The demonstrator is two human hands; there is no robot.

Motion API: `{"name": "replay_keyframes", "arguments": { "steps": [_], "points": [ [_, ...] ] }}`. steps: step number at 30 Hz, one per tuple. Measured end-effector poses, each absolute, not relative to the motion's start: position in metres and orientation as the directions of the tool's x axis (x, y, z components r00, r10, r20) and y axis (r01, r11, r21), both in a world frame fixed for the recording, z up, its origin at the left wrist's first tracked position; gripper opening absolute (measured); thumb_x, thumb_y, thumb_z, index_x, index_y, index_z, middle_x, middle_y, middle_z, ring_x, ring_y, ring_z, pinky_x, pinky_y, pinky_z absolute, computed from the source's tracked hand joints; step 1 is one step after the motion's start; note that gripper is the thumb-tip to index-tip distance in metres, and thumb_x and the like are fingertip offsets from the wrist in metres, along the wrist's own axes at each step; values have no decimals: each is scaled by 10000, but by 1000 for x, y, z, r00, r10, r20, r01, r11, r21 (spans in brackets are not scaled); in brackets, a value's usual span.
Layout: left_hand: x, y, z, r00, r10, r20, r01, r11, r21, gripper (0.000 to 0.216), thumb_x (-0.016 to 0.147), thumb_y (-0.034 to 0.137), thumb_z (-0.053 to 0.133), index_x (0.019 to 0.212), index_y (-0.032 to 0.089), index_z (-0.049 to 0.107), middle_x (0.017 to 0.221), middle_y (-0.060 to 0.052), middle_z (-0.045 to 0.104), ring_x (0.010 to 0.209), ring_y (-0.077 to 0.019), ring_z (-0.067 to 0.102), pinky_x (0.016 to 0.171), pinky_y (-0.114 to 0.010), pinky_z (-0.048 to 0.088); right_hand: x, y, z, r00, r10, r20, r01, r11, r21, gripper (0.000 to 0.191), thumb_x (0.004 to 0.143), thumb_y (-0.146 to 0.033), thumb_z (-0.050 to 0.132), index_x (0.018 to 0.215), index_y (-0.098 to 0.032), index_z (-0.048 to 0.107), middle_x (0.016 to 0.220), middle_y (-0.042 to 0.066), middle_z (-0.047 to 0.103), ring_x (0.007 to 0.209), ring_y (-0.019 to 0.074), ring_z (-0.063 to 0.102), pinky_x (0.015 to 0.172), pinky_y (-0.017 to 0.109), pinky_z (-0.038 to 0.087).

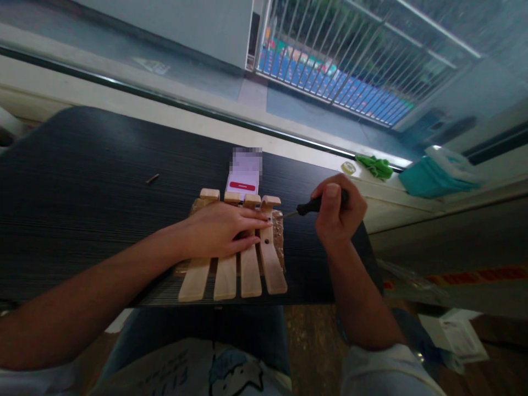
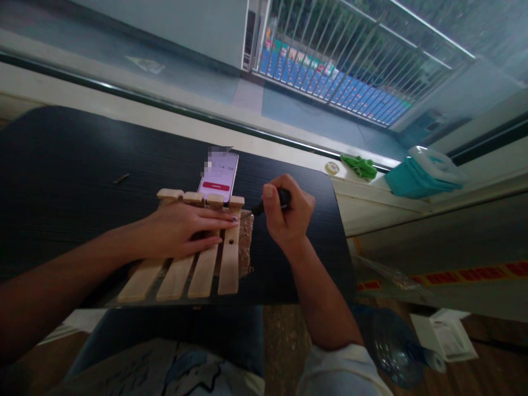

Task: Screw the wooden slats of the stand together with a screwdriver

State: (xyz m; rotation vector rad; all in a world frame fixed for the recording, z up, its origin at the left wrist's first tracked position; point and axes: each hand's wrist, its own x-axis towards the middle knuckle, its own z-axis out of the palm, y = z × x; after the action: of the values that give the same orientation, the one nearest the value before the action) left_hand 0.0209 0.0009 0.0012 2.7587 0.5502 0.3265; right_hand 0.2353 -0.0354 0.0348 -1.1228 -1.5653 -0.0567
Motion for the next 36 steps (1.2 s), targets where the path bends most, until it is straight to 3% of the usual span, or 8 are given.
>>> {"name": "replay_keyframes", "arguments": {
  "steps": [12,22,26,30,36],
  "points": [
    [22,1,-1,896,402,191,329,-887,324,365,950,336,500,1247,194,659,1284,-61,663,1163,-223,643,974,-354,527,225,-23,39,-63,637,768,704,574,-418,436,953,-473,427,609,-216,504,472,-73,407,423,61,380,444,241,325],
    [22,1,-3,893,404,197,328,-885,331,375,940,352,528,1266,209,646,1296,-39,657,1168,-215,639,990,-341,514,223,-20,48,-179,675,716,695,602,-394,351,929,-391,480,624,-218,489,460,-83,419,387,49,369,416,226,313],
    [22,1,-2,891,415,183,340,-878,337,381,944,351,518,1278,216,640,1319,-44,640,1175,-221,634,982,-352,517,220,-21,48,-185,712,678,676,592,-438,295,885,-347,544,624,-215,503,501,-69,484,440,56,428,455,231,363],
    [21,0,-1,894,405,190,327,-881,342,383,948,342,509,1289,217,633,1323,-49,638,1192,-223,623,993,-353,510,218,-21,41,-117,794,597,624,527,-578,341,916,-432,487,655,-215,522,538,-46,595,454,64,499,472,239,412],
    [20,2,0,907,380,180,306,-890,338,339,943,325,518,1234,239,671,1351,-40,616,1234,-234,593,1007,-364,504,217,-19,30,-48,785,617,573,528,-627,384,923,-500,463,653,-227,470,500,-60,583,409,59,470,439,240,393]
  ]
}}
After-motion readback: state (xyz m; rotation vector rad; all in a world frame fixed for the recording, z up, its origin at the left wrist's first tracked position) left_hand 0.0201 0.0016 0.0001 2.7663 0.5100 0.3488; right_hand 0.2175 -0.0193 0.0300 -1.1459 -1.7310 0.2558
